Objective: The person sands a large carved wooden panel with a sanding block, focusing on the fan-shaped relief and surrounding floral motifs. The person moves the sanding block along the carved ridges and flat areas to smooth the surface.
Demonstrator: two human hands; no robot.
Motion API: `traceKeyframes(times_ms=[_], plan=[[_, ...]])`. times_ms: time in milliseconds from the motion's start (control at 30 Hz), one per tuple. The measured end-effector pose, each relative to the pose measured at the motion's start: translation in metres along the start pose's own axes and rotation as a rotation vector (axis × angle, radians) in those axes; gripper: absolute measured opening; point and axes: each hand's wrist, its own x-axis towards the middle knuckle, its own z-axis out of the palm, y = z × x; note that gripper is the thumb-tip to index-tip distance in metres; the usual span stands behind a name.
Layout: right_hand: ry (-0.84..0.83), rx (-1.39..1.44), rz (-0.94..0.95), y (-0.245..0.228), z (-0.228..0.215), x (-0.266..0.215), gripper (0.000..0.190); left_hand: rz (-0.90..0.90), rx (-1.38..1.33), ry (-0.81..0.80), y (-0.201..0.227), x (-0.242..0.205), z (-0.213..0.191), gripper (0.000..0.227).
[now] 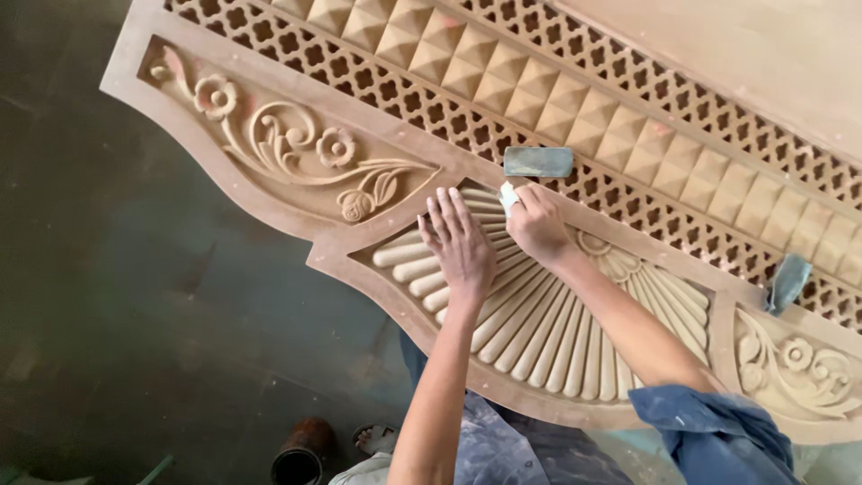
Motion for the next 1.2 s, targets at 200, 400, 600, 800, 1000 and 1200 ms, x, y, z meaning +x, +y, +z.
traceKeyframes(times_ms=[200, 400, 600, 800, 1000, 1200], plan=[[-0.055, 0.062, 0.001, -0.005, 0.01, 0.014, 0.01, -0.028, -0.027, -0.052, 0.004, -0.007, 0.003, 0.061], [-0.014, 0.049, 0.012, -0.009, 0.007, 0.016, 0.027, -0.026, -0.041, -0.015, -0.001, 0.0, -0.001, 0.058], [-0.028, 0.032, 0.062, -0.002, 0.014, 0.031, 0.008, -0.029, -0.002, -0.064, 0.003, -0.003, 0.003, 0.06], [-0.108, -0.036, 0.034, 0.001, 0.009, 0.033, 0.004, -0.031, -0.042, -0.04, 0.002, -0.003, 0.004, 0.057], [-0.097, -0.048, 0.036, 0.003, 0.005, 0.024, 0.01, -0.026, -0.02, -0.03, 0.001, -0.005, 0.005, 0.056], [-0.079, -0.048, -0.036, 0.004, 0.006, 0.027, 0.007, -0.033, 0.012, -0.052, 0.006, -0.005, 0.006, 0.056]])
